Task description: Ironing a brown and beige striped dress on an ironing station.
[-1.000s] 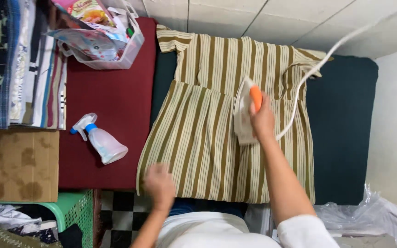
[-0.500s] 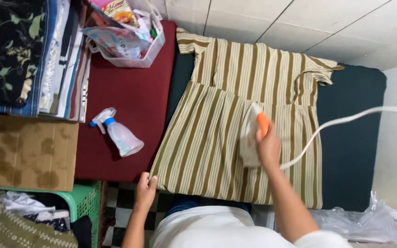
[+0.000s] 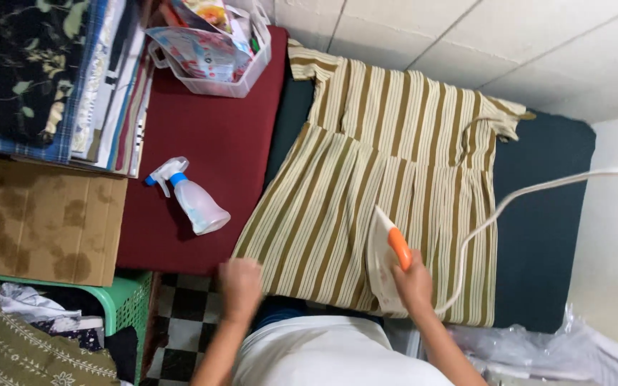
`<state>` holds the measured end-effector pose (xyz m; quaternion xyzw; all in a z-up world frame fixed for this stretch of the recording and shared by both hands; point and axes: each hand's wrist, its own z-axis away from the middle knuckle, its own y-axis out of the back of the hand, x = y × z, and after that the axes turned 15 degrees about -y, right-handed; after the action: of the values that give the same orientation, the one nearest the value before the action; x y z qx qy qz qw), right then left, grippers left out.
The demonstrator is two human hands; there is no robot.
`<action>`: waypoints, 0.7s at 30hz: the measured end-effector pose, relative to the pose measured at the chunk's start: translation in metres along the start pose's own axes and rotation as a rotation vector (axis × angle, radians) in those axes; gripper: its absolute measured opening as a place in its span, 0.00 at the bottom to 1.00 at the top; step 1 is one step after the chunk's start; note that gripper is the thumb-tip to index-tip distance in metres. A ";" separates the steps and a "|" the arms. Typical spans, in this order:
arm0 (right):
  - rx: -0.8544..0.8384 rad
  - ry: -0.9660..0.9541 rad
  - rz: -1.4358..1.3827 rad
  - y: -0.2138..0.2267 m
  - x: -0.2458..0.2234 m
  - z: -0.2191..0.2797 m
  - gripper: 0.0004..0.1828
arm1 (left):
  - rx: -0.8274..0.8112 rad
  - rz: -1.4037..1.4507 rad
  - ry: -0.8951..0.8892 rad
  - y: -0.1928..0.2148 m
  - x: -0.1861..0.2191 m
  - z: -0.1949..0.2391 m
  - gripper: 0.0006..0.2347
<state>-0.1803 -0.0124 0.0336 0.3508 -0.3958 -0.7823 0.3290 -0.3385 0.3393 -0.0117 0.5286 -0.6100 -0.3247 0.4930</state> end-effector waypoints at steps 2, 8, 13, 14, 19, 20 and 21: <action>-0.069 -0.066 0.115 0.009 0.002 -0.002 0.23 | -0.251 0.324 -0.290 -0.031 0.023 0.021 0.02; -0.048 0.383 0.280 0.023 -0.069 -0.019 0.20 | -0.294 0.460 -0.485 -0.041 0.076 0.027 0.09; -0.044 0.758 0.380 -0.020 -0.127 -0.076 0.19 | -0.283 0.560 -0.510 -0.065 0.074 0.055 0.01; -0.015 0.863 0.382 -0.030 -0.136 -0.091 0.17 | -0.302 0.576 -0.493 -0.066 0.074 0.056 0.01; 0.086 0.797 0.400 -0.034 -0.192 -0.138 0.15 | -0.313 0.582 -0.441 -0.065 0.080 0.063 0.01; 0.133 0.813 0.326 -0.031 -0.203 -0.139 0.14 | -0.282 0.574 -0.433 -0.063 0.080 0.062 0.01; 0.129 0.823 0.327 -0.032 -0.205 -0.134 0.14 | -0.278 0.569 -0.425 -0.059 0.080 0.059 0.01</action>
<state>0.0307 0.1133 0.0066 0.5856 -0.3301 -0.4889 0.5559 -0.3720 0.2407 -0.0628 0.1868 -0.7711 -0.3568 0.4932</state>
